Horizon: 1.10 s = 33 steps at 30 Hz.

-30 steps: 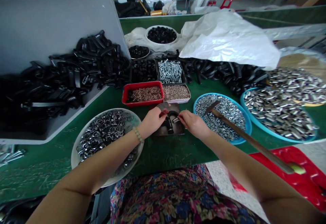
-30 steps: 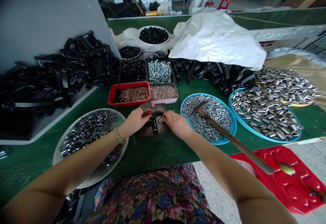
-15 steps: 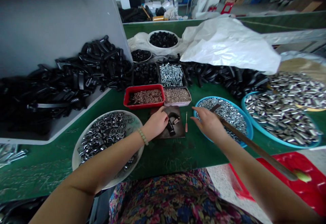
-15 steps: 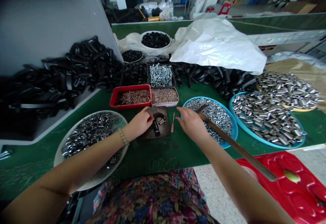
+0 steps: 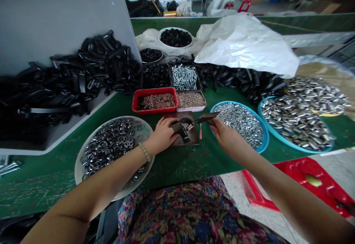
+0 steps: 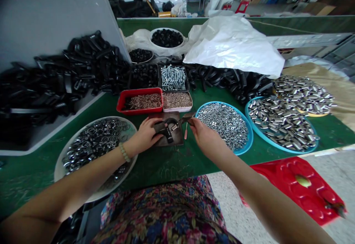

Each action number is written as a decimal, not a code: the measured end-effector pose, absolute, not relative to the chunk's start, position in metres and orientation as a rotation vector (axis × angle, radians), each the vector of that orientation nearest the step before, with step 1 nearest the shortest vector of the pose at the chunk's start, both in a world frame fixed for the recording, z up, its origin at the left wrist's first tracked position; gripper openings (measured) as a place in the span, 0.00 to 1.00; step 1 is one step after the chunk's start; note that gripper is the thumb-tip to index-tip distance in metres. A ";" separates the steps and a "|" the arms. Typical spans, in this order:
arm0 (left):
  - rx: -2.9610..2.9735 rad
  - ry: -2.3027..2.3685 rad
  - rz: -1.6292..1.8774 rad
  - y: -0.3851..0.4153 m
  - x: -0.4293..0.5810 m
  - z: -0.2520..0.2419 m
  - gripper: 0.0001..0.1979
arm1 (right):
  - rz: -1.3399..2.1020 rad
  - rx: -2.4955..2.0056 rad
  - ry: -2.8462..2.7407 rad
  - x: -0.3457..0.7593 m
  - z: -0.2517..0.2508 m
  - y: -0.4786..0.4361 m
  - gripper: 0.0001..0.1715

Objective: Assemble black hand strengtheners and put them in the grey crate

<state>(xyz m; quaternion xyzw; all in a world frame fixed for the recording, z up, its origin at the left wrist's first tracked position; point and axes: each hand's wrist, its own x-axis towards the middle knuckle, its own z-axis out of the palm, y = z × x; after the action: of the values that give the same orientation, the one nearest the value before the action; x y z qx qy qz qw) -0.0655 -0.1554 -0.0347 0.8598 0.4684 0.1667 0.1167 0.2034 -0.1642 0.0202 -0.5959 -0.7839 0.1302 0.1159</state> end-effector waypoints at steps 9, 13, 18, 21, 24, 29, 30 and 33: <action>2.432 1.371 0.582 -0.154 -0.065 -0.039 0.22 | 0.412 -1.569 -2.375 0.172 0.025 -0.159 0.18; 2.276 1.417 0.720 -0.151 -0.066 -0.041 0.31 | 0.457 -1.511 -2.467 0.152 0.028 -0.159 0.18; 2.445 1.398 0.529 -0.159 -0.061 -0.035 0.21 | 0.303 -1.740 -2.346 0.194 0.010 -0.156 0.20; 2.527 1.372 0.357 -0.166 -0.054 -0.030 0.18 | -0.059 -2.106 -2.158 0.245 -0.010 -0.156 0.24; 2.377 1.380 0.433 -0.167 -0.046 -0.022 0.19 | -0.347 -2.213 -2.161 0.278 -0.023 -0.149 0.26; 1.884 1.378 0.516 -0.164 -0.041 -0.010 0.15 | -0.338 -1.727 -2.366 0.245 -0.012 -0.099 0.22; 1.871 1.423 0.450 -0.165 -0.043 -0.009 0.16 | -0.251 -1.646 -2.448 0.229 -0.008 -0.084 0.21; 2.088 1.635 0.219 -0.168 -0.057 -0.008 0.15 | -0.191 -1.569 -2.632 0.181 -0.004 -0.041 0.17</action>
<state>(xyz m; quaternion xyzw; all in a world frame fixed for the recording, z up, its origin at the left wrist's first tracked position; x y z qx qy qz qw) -0.0569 -0.1681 -0.0077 0.7622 0.5967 0.0798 0.2381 0.1807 -0.0409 -0.0042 -0.5107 -0.8568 -0.0623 0.0356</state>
